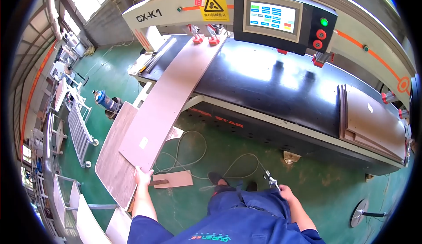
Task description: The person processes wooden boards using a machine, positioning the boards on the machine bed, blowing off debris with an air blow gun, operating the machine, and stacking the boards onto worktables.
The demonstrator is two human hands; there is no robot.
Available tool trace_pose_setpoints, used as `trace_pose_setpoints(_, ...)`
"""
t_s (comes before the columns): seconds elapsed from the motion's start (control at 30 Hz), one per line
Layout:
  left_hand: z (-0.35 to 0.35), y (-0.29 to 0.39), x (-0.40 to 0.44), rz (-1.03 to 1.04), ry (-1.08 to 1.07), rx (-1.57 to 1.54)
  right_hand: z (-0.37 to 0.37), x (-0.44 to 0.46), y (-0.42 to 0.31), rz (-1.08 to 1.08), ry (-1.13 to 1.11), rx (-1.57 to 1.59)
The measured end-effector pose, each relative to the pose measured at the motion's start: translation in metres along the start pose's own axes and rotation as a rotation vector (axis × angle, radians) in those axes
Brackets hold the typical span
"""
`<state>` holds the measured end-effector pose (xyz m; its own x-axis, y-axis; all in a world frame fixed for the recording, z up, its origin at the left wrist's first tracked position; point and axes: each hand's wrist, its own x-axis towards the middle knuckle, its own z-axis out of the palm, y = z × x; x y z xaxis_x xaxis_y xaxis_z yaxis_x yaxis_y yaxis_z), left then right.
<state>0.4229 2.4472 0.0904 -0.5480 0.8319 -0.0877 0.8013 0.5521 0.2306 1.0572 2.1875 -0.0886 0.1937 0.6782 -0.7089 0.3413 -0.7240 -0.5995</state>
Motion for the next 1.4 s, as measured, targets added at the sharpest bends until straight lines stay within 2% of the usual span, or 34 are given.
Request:
trace_pose_setpoints(0.07, 0.000, 0.001, 0.001, 0.008, 0.001, 0.000, -0.021, -0.031, -0.082, -0.100, -0.152, 0.410)
trace_pose_setpoints(0.2, -0.003, 0.004, -0.002, -0.005, -0.006, 0.008, -0.049, -0.060, -0.202, -0.297, -0.321, 0.899)
trace_pose_setpoints(0.33, 0.000, 0.001, -0.001, -0.009, 0.000, 0.009, -0.068, -0.056, -0.260, -0.499, -0.652, 1.113)
trace_pose_setpoints(0.47, -0.004, 0.004, -0.003, -0.005, -0.002, -0.013, -0.065, -0.068, -0.319, -0.487, -0.947, 1.248)
trace_pose_setpoints(0.5, -0.004, 0.006, -0.005, -0.003, 0.003, -0.018, -0.064, -0.078, -0.337, -0.510, -0.935, 1.179)
trace_pose_setpoints(0.6, -0.002, 0.002, -0.004, 0.006, 0.014, -0.045, -0.055, -0.056, -0.349, -0.247, -0.830, 1.003)
trace_pose_setpoints(0.67, -0.002, 0.003, -0.003, 0.007, 0.018, -0.058, -0.038, -0.045, -0.356, -0.176, -0.500, 0.763)
trace_pose_setpoints(0.73, -0.001, 0.002, -0.004, 0.012, 0.034, -0.070, -0.025, -0.021, -0.353, -0.052, -0.305, 0.657)
trace_pose_setpoints(0.83, -0.003, 0.004, -0.004, 0.022, 0.044, -0.083, -0.013, -0.005, -0.355, -0.001, -0.198, 0.756)
trace_pose_setpoints(0.97, -0.008, 0.008, -0.006, 0.014, 0.038, -0.095, -0.013, -0.010, -0.381, 0.047, -0.114, 0.717)
trace_pose_setpoints(1.1, -0.008, 0.008, -0.003, 0.005, 0.034, -0.117, -0.010, 0.020, -0.375, 0.034, -0.126, 0.773)
trace_pose_setpoints(1.2, -0.005, 0.007, -0.003, -0.002, 0.045, -0.139, 0.000, 0.011, -0.398, 0.006, -0.068, 0.715)
trace_pose_setpoints(1.37, 0.009, -0.005, 0.000, 0.016, 0.099, -0.200, 0.016, 0.032, -0.391, -0.011, -0.138, 0.744)
trace_pose_setpoints(1.4, 0.012, -0.007, -0.002, -0.042, 0.126, -0.298, 0.019, 0.033, -0.392, -0.024, -0.134, 0.729)
